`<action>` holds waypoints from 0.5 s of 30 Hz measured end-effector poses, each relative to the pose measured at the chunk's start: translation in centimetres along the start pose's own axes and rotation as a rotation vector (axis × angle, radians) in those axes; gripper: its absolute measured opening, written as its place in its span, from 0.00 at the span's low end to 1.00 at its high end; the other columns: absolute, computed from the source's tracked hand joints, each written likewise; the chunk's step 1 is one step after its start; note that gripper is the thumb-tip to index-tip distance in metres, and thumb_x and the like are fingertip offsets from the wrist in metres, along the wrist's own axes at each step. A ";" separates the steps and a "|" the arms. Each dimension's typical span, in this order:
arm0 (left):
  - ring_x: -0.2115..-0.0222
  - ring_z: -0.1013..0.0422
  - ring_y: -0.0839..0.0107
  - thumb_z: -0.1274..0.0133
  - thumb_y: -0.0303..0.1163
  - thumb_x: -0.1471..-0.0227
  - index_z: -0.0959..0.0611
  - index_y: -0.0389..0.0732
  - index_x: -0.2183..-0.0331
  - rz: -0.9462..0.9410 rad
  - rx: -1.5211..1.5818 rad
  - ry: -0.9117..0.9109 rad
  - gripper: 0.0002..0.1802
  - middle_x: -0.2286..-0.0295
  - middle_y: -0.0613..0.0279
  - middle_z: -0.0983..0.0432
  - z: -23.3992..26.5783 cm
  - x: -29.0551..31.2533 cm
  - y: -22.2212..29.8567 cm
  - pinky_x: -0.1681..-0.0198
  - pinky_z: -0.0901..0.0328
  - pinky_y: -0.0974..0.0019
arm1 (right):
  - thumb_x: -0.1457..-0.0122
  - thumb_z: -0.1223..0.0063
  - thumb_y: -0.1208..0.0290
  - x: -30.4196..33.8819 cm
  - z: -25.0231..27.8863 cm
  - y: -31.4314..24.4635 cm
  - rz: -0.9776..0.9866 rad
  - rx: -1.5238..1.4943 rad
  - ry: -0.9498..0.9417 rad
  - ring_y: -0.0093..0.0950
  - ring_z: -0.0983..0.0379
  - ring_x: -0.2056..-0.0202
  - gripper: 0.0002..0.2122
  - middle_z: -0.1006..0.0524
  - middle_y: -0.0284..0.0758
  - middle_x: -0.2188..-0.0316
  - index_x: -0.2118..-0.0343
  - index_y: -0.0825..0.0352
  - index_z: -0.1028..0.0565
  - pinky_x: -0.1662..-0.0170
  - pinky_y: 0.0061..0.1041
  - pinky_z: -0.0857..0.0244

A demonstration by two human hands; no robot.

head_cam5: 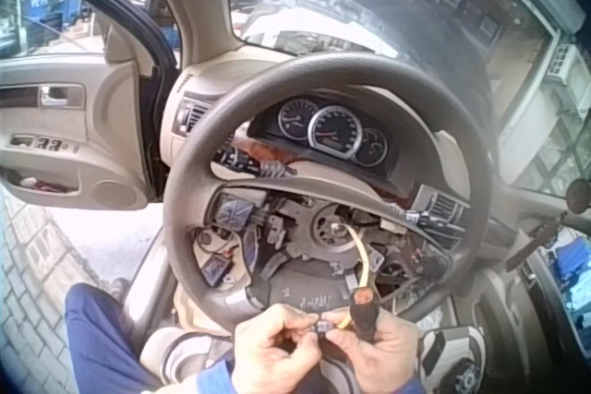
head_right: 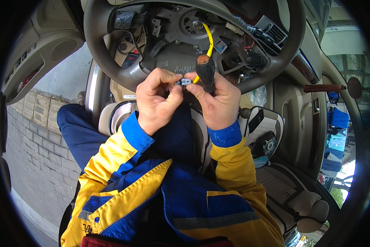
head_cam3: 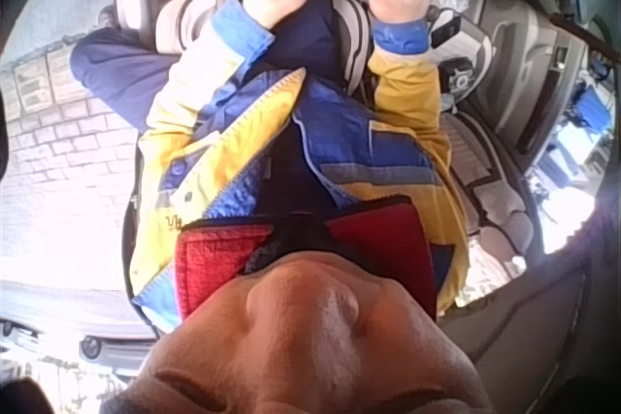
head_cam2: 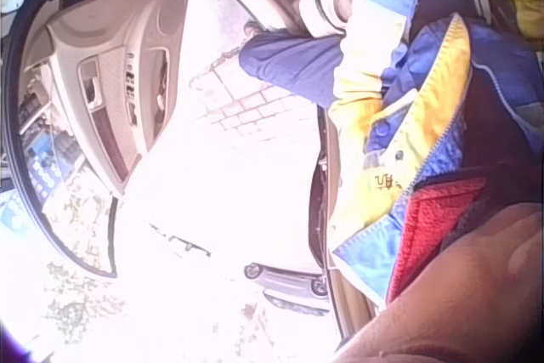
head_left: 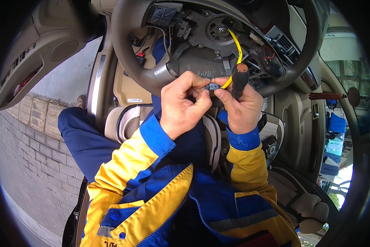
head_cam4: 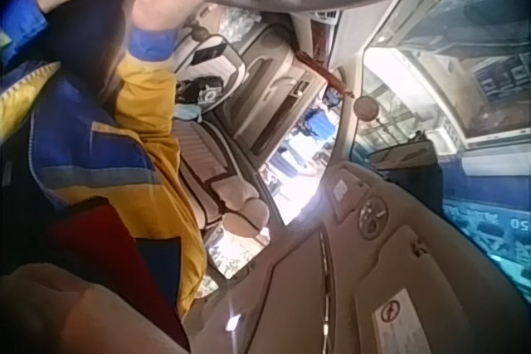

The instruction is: The person connects a yellow wire to a black connector inside the steering column, then exits the vehicle and retrieves a socket wrench from a tool tray in the workshop.

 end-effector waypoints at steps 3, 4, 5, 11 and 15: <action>0.78 0.32 0.84 0.41 0.17 0.53 0.20 0.33 0.66 0.027 0.012 -0.007 0.09 0.78 0.66 0.26 -0.1 0.1 -0.3 0.73 0.35 0.76 | 0.41 0.34 0.80 0.0 0.1 0.0 0.010 0.004 -0.012 0.20 0.21 0.61 0.11 0.16 0.36 0.61 0.56 0.73 0.19 0.55 0.19 0.27; 0.78 0.32 0.84 0.41 0.17 0.53 0.20 0.33 0.65 0.043 0.023 -0.013 0.09 0.78 0.66 0.26 -0.1 0.1 -0.3 0.73 0.35 0.76 | 0.41 0.35 0.80 0.0 0.2 0.1 0.020 0.027 -0.019 0.20 0.21 0.61 0.11 0.16 0.36 0.61 0.55 0.72 0.19 0.55 0.19 0.27; 0.78 0.32 0.83 0.41 0.17 0.53 0.20 0.33 0.65 0.037 0.018 -0.013 0.10 0.78 0.66 0.26 -0.2 0.1 -0.3 0.72 0.34 0.76 | 0.40 0.36 0.81 0.0 0.3 0.1 0.023 0.041 -0.020 0.20 0.20 0.61 0.11 0.16 0.35 0.61 0.55 0.72 0.20 0.55 0.19 0.26; 0.67 0.24 0.78 0.44 0.19 0.46 0.25 0.32 0.52 0.119 0.011 -0.208 0.19 0.68 0.60 0.21 0.1 0.7 0.7 0.61 0.29 0.73 | 0.38 0.40 0.80 0.6 1.0 0.6 -0.177 -0.103 -0.015 0.19 0.24 0.60 0.11 0.20 0.32 0.59 0.52 0.72 0.23 0.53 0.19 0.29; 0.73 0.24 0.77 0.45 0.22 0.45 0.19 0.35 0.65 0.110 -0.187 -0.383 0.04 0.73 0.62 0.21 2.2 3.2 0.3 0.66 0.29 0.72 | 0.34 0.43 0.71 2.0 3.0 0.2 -0.171 -0.304 0.088 0.08 0.41 0.78 0.10 0.26 0.25 0.68 0.53 0.68 0.23 0.75 0.13 0.48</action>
Point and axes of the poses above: each hand's wrist, its own x-axis away from the middle knuckle, its own z-axis out of the back of the hand, y = z × x, the point moved 3 cm from there along -x, towards the middle knuckle
